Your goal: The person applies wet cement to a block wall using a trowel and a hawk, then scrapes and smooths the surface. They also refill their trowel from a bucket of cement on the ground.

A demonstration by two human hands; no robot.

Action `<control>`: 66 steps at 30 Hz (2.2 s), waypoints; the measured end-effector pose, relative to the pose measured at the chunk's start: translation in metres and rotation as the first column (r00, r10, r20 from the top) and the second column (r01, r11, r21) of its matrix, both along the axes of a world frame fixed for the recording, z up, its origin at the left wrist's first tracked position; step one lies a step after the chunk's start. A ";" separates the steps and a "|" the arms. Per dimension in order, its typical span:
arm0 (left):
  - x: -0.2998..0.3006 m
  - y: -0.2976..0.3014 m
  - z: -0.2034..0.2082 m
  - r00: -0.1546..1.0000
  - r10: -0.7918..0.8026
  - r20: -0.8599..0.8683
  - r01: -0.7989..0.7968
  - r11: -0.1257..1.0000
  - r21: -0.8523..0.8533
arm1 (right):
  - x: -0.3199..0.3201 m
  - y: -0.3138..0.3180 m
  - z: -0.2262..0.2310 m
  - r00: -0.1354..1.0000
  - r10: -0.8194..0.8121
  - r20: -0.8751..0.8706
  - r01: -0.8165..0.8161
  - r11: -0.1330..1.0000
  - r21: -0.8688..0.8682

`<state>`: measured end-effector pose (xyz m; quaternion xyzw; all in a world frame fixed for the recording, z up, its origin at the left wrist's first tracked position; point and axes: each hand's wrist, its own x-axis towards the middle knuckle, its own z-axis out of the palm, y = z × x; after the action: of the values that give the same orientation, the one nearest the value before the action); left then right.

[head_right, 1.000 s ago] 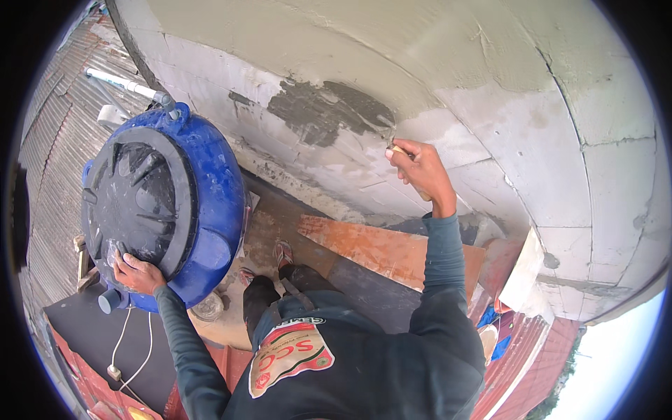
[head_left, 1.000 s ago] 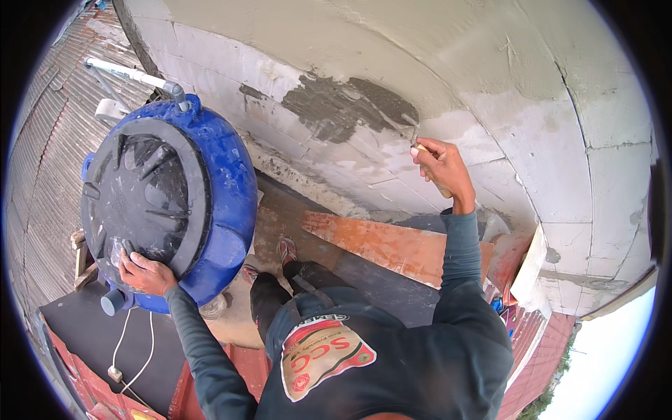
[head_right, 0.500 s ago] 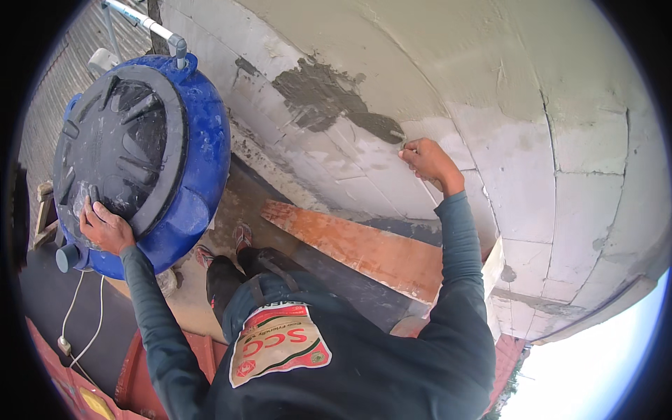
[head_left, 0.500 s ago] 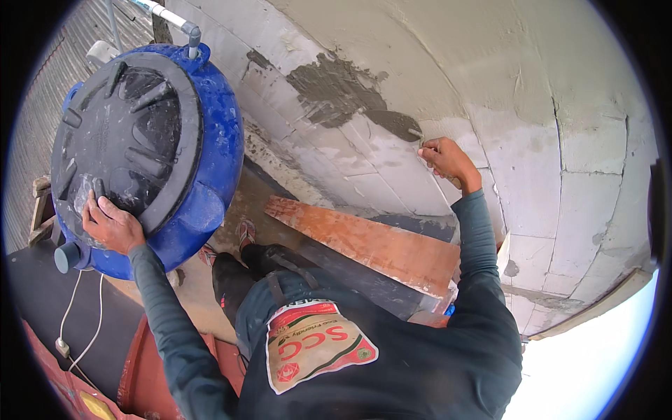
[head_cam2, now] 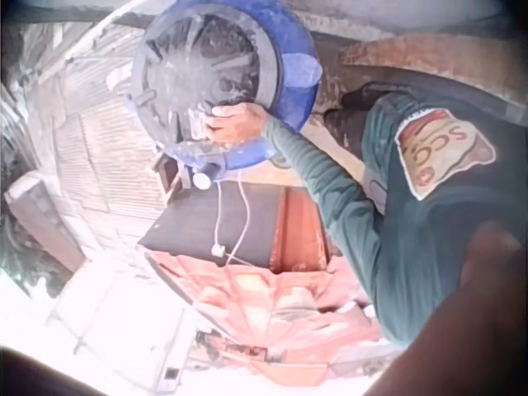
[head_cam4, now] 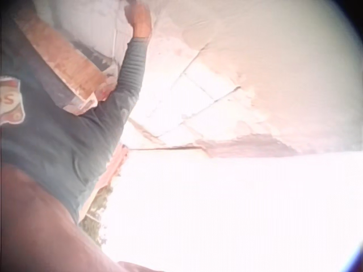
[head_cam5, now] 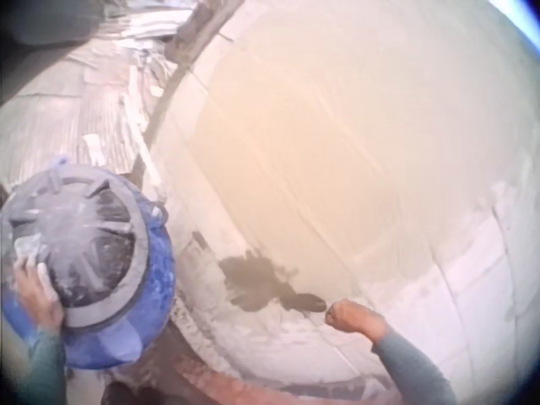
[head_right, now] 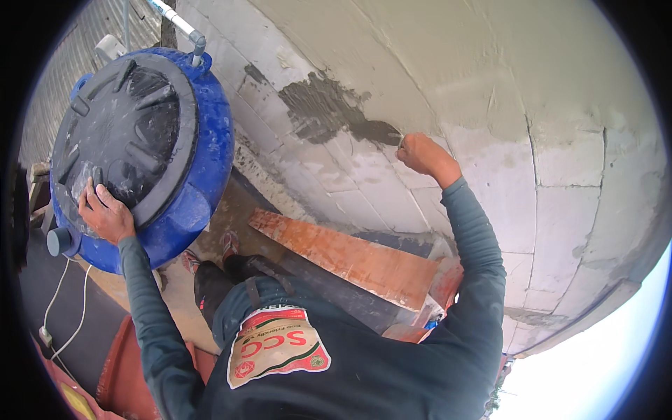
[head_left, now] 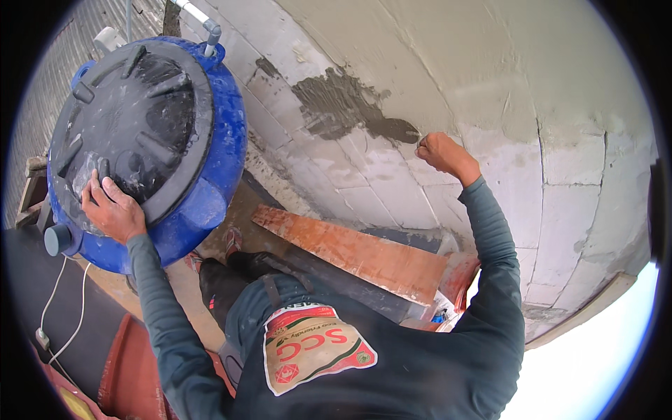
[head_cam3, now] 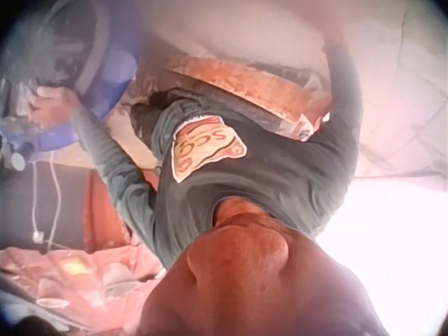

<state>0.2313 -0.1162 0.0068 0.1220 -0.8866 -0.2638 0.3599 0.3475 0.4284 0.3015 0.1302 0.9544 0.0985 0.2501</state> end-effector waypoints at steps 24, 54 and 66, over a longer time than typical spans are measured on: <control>0.000 0.000 0.001 1.000 0.010 -0.018 -0.009 1.000 0.013 | -0.048 -0.018 -0.084 0.980 -0.096 -0.176 0.034 0.946 -0.324; -0.001 0.002 0.001 1.000 -0.001 0.024 0.001 1.000 -0.007 | -0.012 -0.008 -0.201 0.855 -0.255 -0.451 0.032 0.894 -0.446; 0.002 0.001 0.001 0.998 0.020 0.055 -0.018 0.999 -0.036 | 0.017 -0.016 -0.137 0.615 -0.500 -0.611 0.019 0.783 -0.621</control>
<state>0.2330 -0.1150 0.0080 0.1314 -0.8995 -0.2411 0.3399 0.3643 0.4121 0.1641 0.2238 0.9228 -0.2865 -0.1273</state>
